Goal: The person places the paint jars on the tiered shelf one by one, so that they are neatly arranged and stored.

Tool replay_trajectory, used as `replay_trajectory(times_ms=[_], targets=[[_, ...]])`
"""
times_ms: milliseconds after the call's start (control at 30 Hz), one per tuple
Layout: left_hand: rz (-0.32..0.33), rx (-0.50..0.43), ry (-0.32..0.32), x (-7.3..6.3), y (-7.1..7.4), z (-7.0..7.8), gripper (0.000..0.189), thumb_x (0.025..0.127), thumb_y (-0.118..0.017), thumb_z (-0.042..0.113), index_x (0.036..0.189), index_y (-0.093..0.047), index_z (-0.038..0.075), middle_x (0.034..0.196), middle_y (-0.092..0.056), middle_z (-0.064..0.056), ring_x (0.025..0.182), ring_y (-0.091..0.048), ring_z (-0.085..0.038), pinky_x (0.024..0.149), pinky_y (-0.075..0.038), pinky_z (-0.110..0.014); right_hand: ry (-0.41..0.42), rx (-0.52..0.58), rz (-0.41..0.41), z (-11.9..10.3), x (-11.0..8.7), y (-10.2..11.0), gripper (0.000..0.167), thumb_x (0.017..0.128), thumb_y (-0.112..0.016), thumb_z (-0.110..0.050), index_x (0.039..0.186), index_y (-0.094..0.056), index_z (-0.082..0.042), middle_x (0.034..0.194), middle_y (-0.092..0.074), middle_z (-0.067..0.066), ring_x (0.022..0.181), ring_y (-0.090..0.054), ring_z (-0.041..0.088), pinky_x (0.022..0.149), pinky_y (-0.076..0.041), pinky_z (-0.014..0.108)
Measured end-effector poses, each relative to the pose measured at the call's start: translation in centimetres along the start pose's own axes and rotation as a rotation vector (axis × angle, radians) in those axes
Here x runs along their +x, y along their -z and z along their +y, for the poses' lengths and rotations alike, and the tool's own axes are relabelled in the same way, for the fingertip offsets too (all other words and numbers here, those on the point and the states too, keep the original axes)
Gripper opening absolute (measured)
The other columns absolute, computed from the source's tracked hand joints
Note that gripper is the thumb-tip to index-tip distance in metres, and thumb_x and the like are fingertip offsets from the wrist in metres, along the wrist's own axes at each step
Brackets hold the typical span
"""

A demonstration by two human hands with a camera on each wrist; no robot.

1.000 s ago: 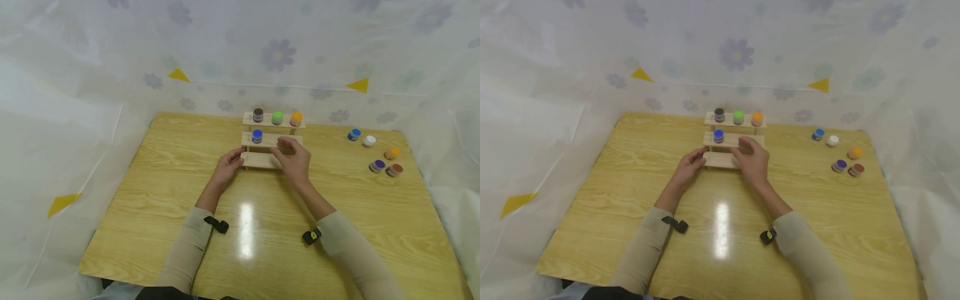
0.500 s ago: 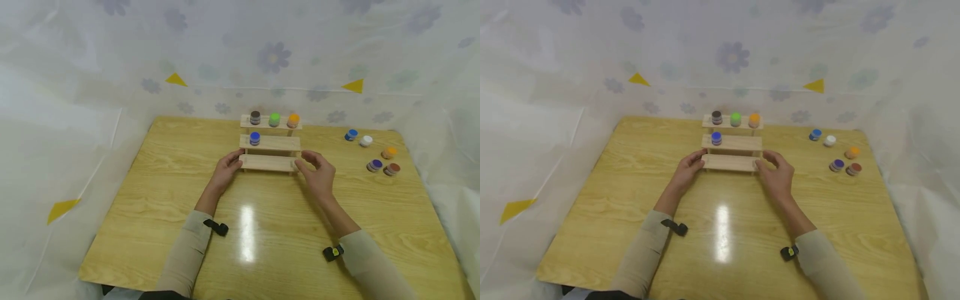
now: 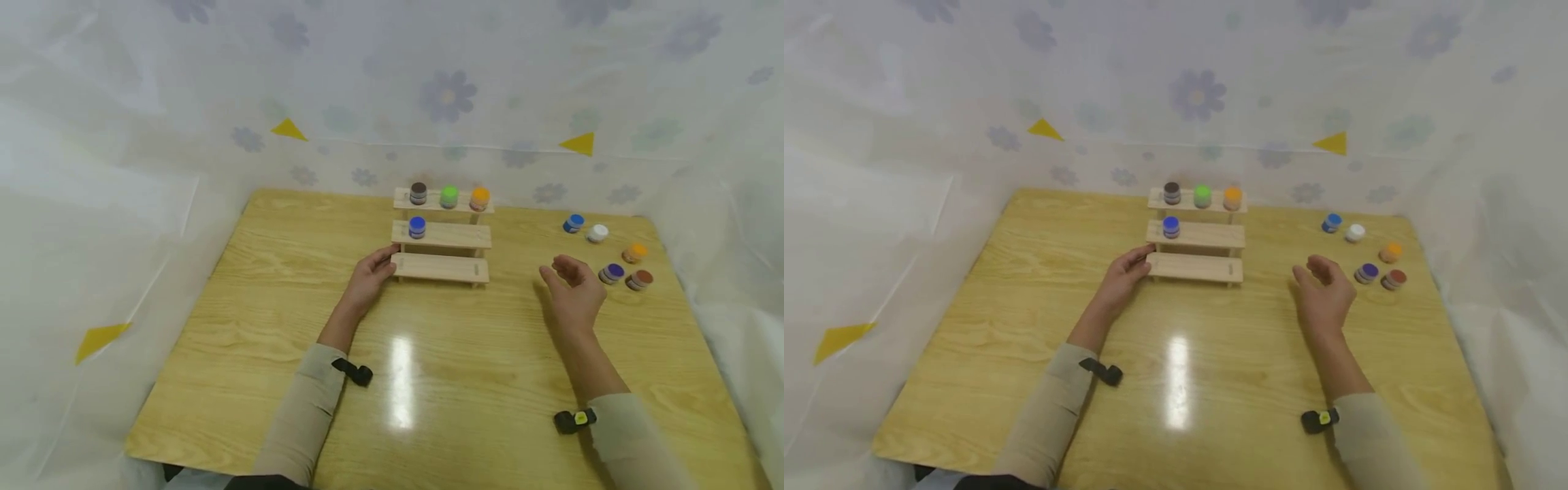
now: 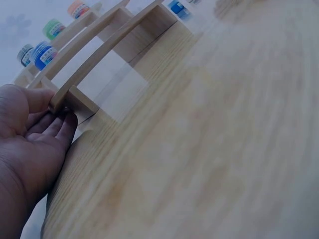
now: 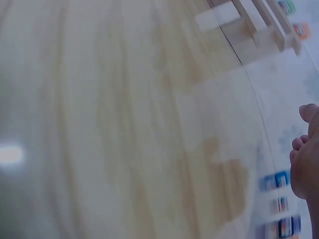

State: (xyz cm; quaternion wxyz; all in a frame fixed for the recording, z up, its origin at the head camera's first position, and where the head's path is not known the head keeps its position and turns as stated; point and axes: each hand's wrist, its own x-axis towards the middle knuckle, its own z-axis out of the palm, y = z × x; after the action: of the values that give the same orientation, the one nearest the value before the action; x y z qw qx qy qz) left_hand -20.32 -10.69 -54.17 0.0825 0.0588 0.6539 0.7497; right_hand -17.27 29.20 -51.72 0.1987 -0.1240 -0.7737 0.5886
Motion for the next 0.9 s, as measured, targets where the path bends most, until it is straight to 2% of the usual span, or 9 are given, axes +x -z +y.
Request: replay_trajectory(times_ms=[67,200,333,467,633,733,900], targets=[[0.000,-0.002,0.003,0.0,0.0,0.0,0.047,0.109,-0.057,0.006,0.156,-0.050,0.002,0.162,-0.048,-0.010,0.151,-0.043,-0.026,0.120,-0.042,-0.038,-0.037,-0.017,0.035,0.8,0.5,1.2,0.042,0.093,-0.085,-0.020,0.129,-0.073,-0.003,0.124,-0.072,0.009,0.111,-0.067,0.015,0.089,-0.053,0.011],[-0.004,-0.011,0.000,0.1,0.0,-0.1,0.047,0.110,-0.056,0.005,0.156,-0.050,0.001,0.163,-0.047,-0.010,0.151,-0.043,-0.027,0.120,-0.042,-0.038,-0.092,0.022,0.128,1.9,1.5,3.4,0.043,0.089,-0.088,-0.016,0.125,-0.074,0.002,0.113,-0.073,0.006,0.099,-0.068,0.008,0.084,-0.055,0.010],[-0.012,-0.008,-0.007,0.2,0.0,0.0,0.047,0.110,-0.056,0.006,0.156,-0.049,0.002,0.164,-0.046,-0.010,0.152,-0.042,-0.027,0.121,-0.042,-0.038,-0.073,0.061,0.247,2.8,2.2,5.1,0.038,0.085,-0.089,-0.008,0.117,-0.075,0.007,0.101,-0.075,0.002,0.088,-0.069,0.005,0.079,-0.056,0.009],[-0.011,-0.005,-0.006,0.2,0.0,0.1,0.047,0.110,-0.056,0.006,0.156,-0.049,0.002,0.163,-0.046,-0.009,0.152,-0.043,-0.026,0.120,-0.042,-0.039,-0.034,0.061,0.345,3.4,2.8,6.3,0.033,0.084,-0.088,-0.003,0.113,-0.076,0.008,0.097,-0.077,0.001,0.081,-0.070,0.003,0.077,-0.056,0.009],[-0.004,-0.004,0.003,0.0,0.0,0.0,0.047,0.110,-0.056,0.006,0.157,-0.049,0.002,0.163,-0.047,-0.010,0.151,-0.043,-0.026,0.120,-0.042,-0.039,-0.038,-0.033,0.444,4.3,3.3,7.3,0.031,0.086,-0.087,-0.010,0.113,-0.079,0.003,0.093,-0.074,-0.005,0.081,-0.067,0.000,0.077,-0.053,0.010],[-0.002,0.002,0.001,0.0,0.0,0.0,0.047,0.110,-0.056,0.007,0.157,-0.049,0.002,0.163,-0.047,-0.010,0.152,-0.042,-0.026,0.121,-0.042,-0.039,-0.059,-0.053,0.452,4.9,3.8,7.8,0.034,0.086,-0.088,-0.012,0.115,-0.078,0.002,0.095,-0.072,-0.005,0.085,-0.067,0.003,0.080,-0.053,0.011],[-0.002,0.000,-0.003,0.1,-0.1,-0.1,0.047,0.110,-0.056,0.006,0.156,-0.049,0.001,0.163,-0.047,-0.011,0.152,-0.042,-0.026,0.121,-0.041,-0.039,-0.085,-0.049,0.368,5.7,4.8,8.3,0.043,0.085,-0.089,-0.012,0.124,-0.075,0.001,0.104,-0.071,-0.004,0.096,-0.068,0.007,0.085,-0.054,0.013]])
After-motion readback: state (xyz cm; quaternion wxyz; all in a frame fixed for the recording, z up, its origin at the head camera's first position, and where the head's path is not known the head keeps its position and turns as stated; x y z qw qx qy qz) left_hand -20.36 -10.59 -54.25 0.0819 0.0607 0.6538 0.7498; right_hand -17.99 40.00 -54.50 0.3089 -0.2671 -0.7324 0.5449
